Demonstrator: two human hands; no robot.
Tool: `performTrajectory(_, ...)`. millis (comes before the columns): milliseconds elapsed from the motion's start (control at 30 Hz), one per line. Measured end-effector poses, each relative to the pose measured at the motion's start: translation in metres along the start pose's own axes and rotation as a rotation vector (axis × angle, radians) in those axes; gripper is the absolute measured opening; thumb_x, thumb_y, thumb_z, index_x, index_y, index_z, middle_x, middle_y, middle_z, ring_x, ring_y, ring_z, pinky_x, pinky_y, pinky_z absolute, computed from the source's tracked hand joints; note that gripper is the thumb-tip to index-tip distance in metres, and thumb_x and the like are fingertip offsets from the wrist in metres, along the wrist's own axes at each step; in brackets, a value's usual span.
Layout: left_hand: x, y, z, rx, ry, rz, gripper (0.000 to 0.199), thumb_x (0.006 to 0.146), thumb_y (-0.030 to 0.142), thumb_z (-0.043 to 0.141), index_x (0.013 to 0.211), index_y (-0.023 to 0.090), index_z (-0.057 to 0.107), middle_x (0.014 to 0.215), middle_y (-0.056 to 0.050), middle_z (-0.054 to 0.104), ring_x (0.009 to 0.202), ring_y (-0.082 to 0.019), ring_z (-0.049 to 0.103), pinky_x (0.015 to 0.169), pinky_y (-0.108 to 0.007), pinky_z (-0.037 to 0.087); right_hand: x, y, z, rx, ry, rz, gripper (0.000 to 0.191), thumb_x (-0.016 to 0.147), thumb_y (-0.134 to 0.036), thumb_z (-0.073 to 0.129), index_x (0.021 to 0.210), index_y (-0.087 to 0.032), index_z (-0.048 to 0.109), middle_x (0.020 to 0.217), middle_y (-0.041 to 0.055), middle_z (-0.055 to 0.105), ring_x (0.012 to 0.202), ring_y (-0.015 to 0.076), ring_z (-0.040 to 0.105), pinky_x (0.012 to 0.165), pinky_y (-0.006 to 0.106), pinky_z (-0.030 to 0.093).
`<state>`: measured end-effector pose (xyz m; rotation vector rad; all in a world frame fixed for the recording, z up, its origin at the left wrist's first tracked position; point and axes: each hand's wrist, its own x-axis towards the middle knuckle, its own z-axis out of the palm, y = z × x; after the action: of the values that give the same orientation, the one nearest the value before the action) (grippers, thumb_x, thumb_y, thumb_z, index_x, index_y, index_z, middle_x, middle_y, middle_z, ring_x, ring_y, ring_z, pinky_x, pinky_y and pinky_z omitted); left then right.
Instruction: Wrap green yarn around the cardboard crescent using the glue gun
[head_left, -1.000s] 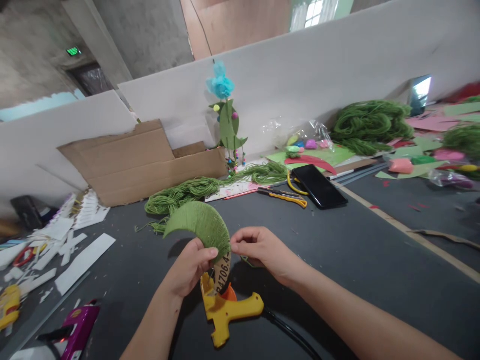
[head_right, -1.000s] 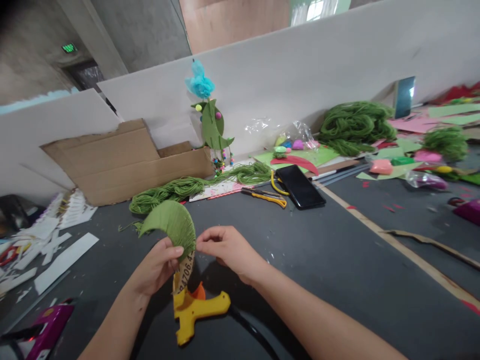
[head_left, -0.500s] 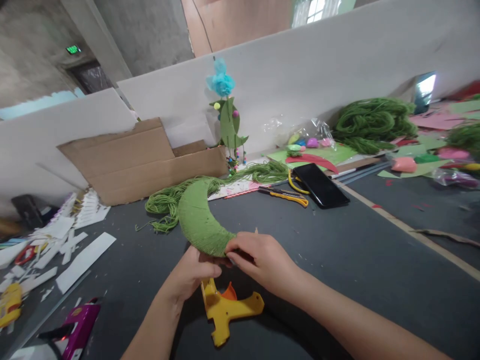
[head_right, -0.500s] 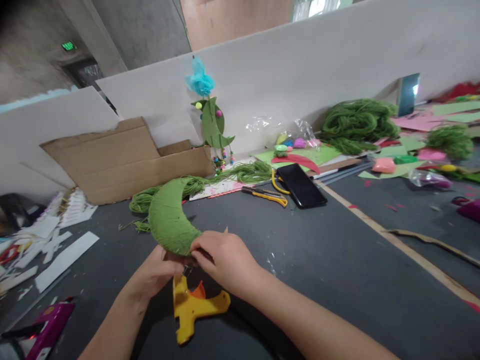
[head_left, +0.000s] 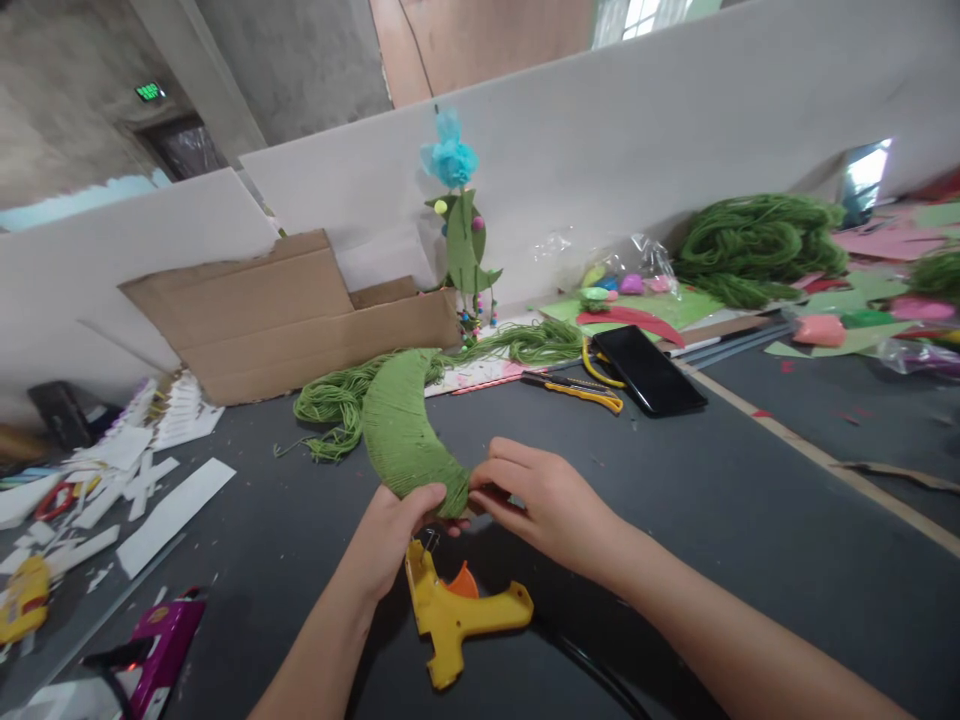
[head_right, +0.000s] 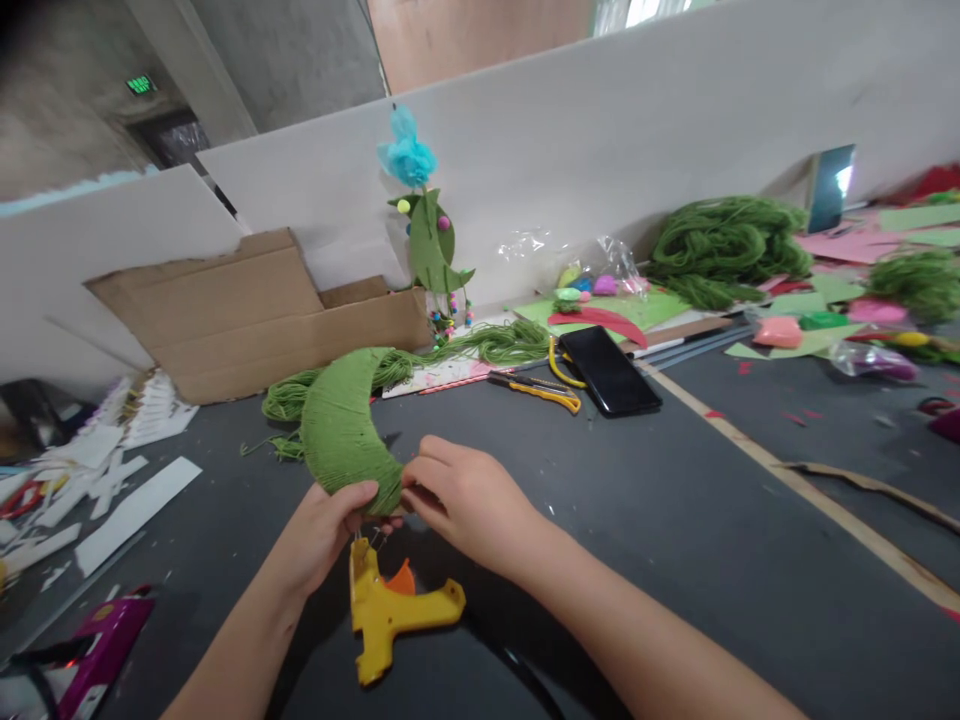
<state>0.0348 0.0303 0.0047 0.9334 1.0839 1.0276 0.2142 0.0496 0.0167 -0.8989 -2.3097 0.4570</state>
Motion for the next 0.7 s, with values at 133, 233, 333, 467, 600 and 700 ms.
performTrajectory(133,-0.0002,0.0002,-0.0006,0.002,-0.005,-0.005,0.014,0.072,0.018,0.056,0.081,0.01,0.064,0.065,-0.005,0.068,0.054,-0.016,0.062,0.052,-0.026,0.046,0.0002,-0.0002,0.0015,-0.006,0.003,-0.002,0.016,0.086,-0.018,0.044,0.08,-0.018,0.059,0.072,0.003,0.051,0.063,0.013,0.048,0.057,0.024,0.036)
performTrajectory(233,-0.0002,0.0007,-0.0012,0.003,-0.012,-0.007,0.015,0.072,0.017,0.055,0.081,0.01,0.065,0.064,-0.005,0.068,0.053,-0.015,0.061,0.052,-0.025,0.046,0.0002,-0.0009,0.0019,-0.023,0.009,-0.011,0.015,0.086,-0.017,0.044,0.08,-0.016,0.058,0.071,0.0032,0.051,0.063,0.013,0.048,0.058,0.024,0.036)
performTrajectory(333,0.0003,0.0005,-0.0021,0.024,-0.029,0.011,0.016,0.073,0.017,0.056,0.084,0.01,0.065,0.064,-0.005,0.068,0.053,-0.015,0.061,0.052,-0.025,0.047,0.0,-0.0011,0.0014,-0.031,0.017,-0.008,0.014,0.086,-0.017,0.045,0.08,-0.016,0.057,0.072,0.0029,0.051,0.062,0.0124,0.047,0.057,0.023,0.036)
performTrajectory(467,-0.0003,-0.0014,-0.005,0.087,-0.038,0.042,0.014,0.072,0.018,0.059,0.081,0.01,0.066,0.066,-0.005,0.068,0.055,-0.015,0.06,0.056,-0.027,0.048,-0.0004,0.0,0.0012,-0.037,0.018,0.005,0.011,0.085,-0.016,0.047,0.077,-0.016,0.056,0.072,0.002,0.051,0.062,0.0116,0.047,0.057,0.022,0.035)
performTrajectory(600,-0.0018,-0.0038,-0.0062,0.089,-0.032,0.044,0.016,0.064,0.018,0.069,0.079,0.012,0.068,0.071,-0.005,0.069,0.064,-0.016,0.061,0.064,-0.027,0.049,-0.0009,0.0014,0.0038,-0.059,0.051,-0.017,0.01,0.084,-0.015,0.047,0.077,-0.015,0.054,0.072,0.0017,0.05,0.063,0.0118,0.047,0.058,0.022,0.035)
performTrajectory(700,-0.0014,-0.0059,-0.0038,0.042,0.022,0.028,0.028,0.055,0.015,0.075,0.083,0.016,0.069,0.078,-0.003,0.071,0.071,-0.017,0.062,0.07,-0.029,0.049,-0.0016,0.0011,0.0065,-0.075,0.085,-0.04,0.012,0.085,-0.016,0.045,0.078,-0.015,0.054,0.07,0.0017,0.05,0.062,0.0117,0.047,0.057,0.022,0.035)
